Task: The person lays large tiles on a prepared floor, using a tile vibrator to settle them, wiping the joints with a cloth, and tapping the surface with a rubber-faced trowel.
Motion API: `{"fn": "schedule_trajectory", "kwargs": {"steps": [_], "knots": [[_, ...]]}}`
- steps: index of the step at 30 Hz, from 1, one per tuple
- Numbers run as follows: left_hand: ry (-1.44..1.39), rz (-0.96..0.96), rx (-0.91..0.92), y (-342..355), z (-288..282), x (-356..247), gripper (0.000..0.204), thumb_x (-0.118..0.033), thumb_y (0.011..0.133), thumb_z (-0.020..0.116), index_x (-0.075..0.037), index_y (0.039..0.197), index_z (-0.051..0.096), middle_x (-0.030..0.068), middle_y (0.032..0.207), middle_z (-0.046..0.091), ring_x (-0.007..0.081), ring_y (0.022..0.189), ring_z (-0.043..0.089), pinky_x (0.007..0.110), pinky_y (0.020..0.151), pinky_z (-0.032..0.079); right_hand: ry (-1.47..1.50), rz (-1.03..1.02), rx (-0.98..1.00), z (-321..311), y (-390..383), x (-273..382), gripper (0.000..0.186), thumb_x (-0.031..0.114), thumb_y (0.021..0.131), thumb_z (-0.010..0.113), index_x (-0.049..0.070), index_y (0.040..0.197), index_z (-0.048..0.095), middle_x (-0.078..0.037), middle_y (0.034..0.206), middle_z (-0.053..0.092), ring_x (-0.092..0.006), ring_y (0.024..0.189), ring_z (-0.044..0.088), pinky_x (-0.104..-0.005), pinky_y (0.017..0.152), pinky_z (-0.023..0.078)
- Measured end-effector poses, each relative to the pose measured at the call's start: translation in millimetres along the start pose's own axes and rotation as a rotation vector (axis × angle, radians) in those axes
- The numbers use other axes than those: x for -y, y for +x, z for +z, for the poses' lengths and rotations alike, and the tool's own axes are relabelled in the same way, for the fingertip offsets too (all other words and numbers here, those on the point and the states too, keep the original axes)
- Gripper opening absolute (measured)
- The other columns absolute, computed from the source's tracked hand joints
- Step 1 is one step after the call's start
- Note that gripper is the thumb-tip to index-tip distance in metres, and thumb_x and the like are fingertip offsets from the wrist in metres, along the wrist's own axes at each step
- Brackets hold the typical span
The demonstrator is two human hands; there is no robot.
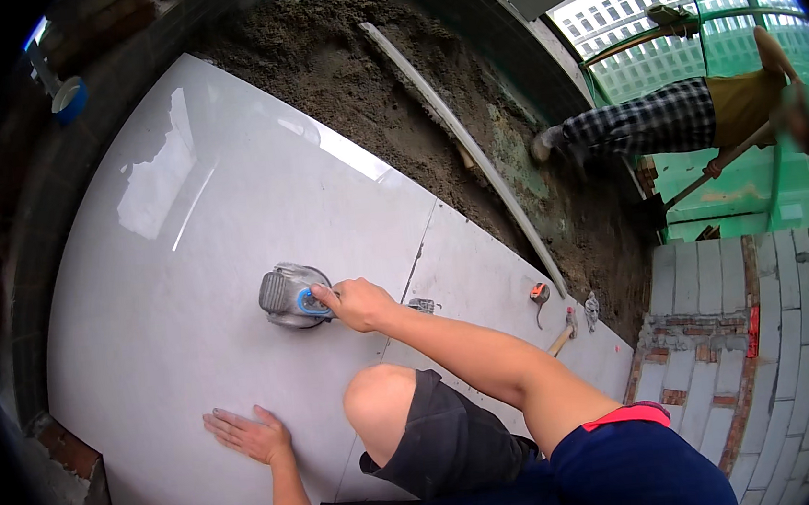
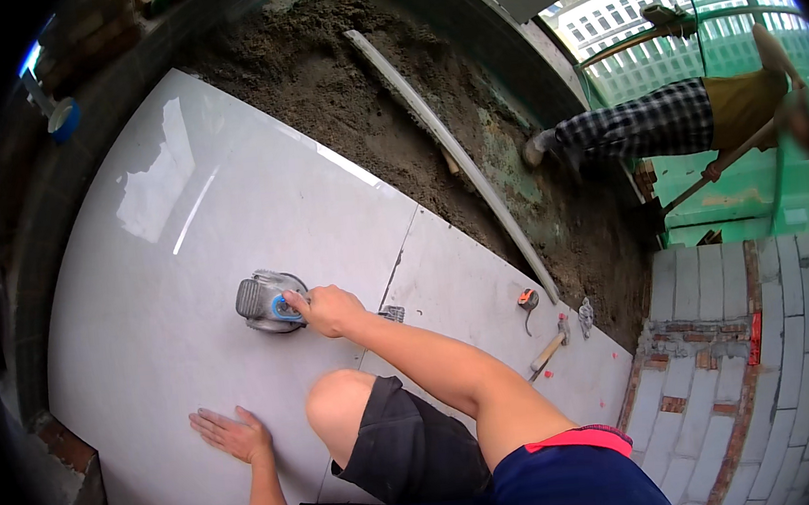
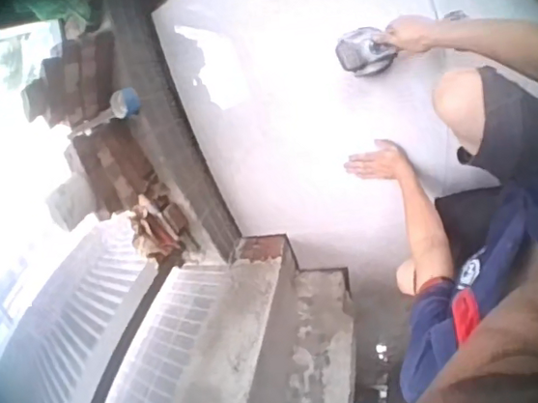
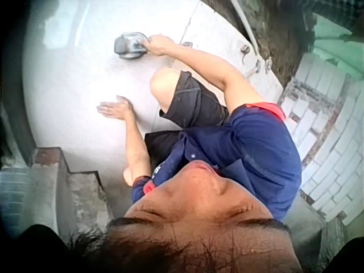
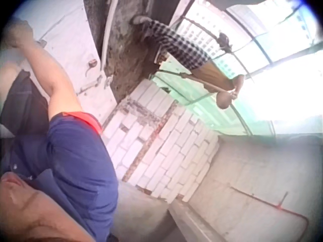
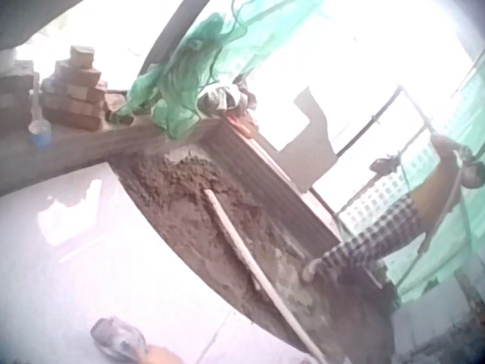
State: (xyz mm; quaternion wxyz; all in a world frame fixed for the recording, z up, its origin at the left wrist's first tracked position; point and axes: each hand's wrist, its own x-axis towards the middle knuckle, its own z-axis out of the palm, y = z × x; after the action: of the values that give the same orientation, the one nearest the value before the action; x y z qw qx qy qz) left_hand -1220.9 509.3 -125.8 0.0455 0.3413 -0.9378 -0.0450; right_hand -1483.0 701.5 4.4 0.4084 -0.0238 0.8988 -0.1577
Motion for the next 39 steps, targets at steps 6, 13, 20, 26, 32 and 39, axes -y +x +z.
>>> {"fn": "schedule_trajectory", "kwargs": {"steps": [6,13,20,26,32,39], "knots": [[0.007,0.001,0.021,-4,-4,-6,0.078,-0.042,0.096,0.041,0.007,0.151,0.018,0.0246,0.16,0.014,0.0399,0.149,0.012,0.05,0.12,0.014,0.111,0.157,-0.223,-38,26,-69,0.094,0.075,0.094,0.018,-0.004,0.087,0.069,-0.028,0.087,0.067,-0.0443,0.09,0.064,-0.0483,0.086,0.049],[0.015,0.033,-0.029,-7,-2,-13,0.076,-0.041,0.097,0.04,0.006,0.152,0.016,0.0247,0.16,0.014,0.0395,0.149,0.012,0.05,0.12,0.013,0.161,0.176,-0.17,-36,30,-81,0.095,0.073,0.095,0.015,-0.006,0.083,0.068,-0.025,0.078,0.065,-0.0396,0.086,0.063,-0.0447,0.085,0.049],[-0.084,0.029,0.07,2,-6,-18,0.079,-0.035,0.092,0.05,0.008,0.15,0.019,0.0276,0.159,0.015,0.0426,0.148,0.013,0.053,0.119,0.013,0.327,0.102,0.033,-6,19,-39,0.09,0.074,0.095,0.019,-0.003,0.081,0.064,-0.007,0.053,0.05,-0.0165,0.044,0.052,-0.0336,0.048,0.043],[-0.176,-0.063,0.079,-3,-2,13,0.083,-0.037,0.088,0.054,0.007,0.151,0.021,0.0262,0.159,0.017,0.0411,0.149,0.013,0.052,0.12,0.012,-0.04,-0.183,0.236,40,22,90,0.088,0.075,0.094,0.02,-0.002,0.076,0.058,-0.004,0.054,0.046,-0.0154,0.046,0.049,-0.0328,0.048,0.043],[-0.112,-0.324,0.205,-117,-13,45,0.081,-0.039,0.09,0.052,0.006,0.151,0.021,0.0249,0.159,0.017,0.0397,0.149,0.013,0.05,0.12,0.011,-0.268,-0.431,0.305,100,-12,142,0.078,0.07,0.097,0.025,0.0,0.091,0.058,-0.01,0.064,0.055,-0.0211,0.057,0.056,-0.037,0.058,0.047],[0.041,-1.125,-0.158,-220,-10,191,0.081,-0.05,0.099,0.034,0.011,0.15,0.016,0.0315,0.157,0.014,0.0435,0.148,0.01,0.05,0.12,0.01,-0.776,-0.652,0.474,176,-74,149,0.067,0.057,0.102,0.028,-0.001,0.091,0.058,-0.026,0.076,0.063,-0.0469,0.078,0.06,-0.0507,0.073,0.048]]}}
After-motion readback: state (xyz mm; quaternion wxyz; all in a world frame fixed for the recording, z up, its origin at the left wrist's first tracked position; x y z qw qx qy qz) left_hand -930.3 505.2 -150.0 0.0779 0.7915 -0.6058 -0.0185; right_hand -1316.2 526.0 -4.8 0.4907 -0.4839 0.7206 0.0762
